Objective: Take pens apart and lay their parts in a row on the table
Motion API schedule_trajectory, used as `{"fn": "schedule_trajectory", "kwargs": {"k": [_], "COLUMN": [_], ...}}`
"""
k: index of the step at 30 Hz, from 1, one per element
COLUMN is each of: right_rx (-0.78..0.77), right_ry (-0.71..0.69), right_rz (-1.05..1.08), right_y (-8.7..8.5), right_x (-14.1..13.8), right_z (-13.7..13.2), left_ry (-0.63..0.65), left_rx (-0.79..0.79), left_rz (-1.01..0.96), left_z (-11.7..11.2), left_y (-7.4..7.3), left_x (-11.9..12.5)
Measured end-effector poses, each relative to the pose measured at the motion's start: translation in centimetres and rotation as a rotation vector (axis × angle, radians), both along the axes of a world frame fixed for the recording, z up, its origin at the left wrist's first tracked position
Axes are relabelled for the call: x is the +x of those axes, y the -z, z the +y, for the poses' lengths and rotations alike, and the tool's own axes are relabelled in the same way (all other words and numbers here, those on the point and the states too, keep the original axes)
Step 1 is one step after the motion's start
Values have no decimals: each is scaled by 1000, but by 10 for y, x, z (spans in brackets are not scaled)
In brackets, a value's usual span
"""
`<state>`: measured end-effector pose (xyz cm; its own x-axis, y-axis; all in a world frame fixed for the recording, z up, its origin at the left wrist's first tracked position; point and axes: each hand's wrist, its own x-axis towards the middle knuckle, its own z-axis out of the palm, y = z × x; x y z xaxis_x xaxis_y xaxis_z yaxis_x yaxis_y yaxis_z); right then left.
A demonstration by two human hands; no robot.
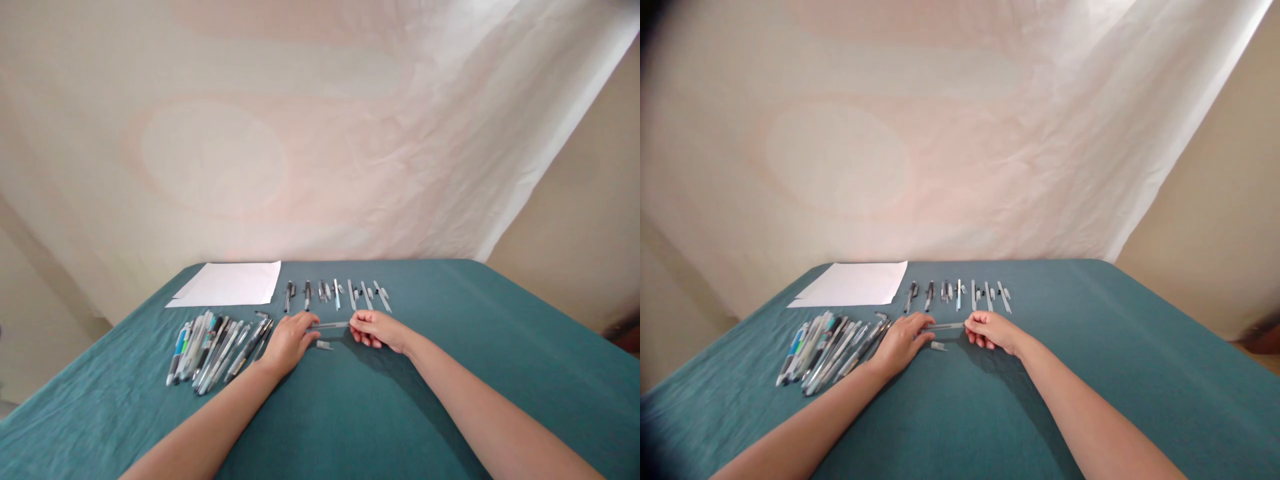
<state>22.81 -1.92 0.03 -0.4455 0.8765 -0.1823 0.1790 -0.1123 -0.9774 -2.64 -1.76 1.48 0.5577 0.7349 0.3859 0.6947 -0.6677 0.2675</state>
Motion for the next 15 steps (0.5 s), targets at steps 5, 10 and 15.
{"fn": "schedule_trajectory", "kwargs": {"k": [5, 10, 15], "right_rx": [8, 15, 13], "right_ry": [-11, -6, -12], "right_rz": [-6, -15, -19], "right_y": [1, 2, 1], "right_x": [1, 1, 0], "right_z": [0, 1, 0], "left_ry": [-16, -2, 22], "left_rx": [27, 4, 33], "left_rz": [50, 46, 85], "left_z": [0, 0, -3], "left_y": [1, 2, -2], "left_x": [0, 0, 2]}}
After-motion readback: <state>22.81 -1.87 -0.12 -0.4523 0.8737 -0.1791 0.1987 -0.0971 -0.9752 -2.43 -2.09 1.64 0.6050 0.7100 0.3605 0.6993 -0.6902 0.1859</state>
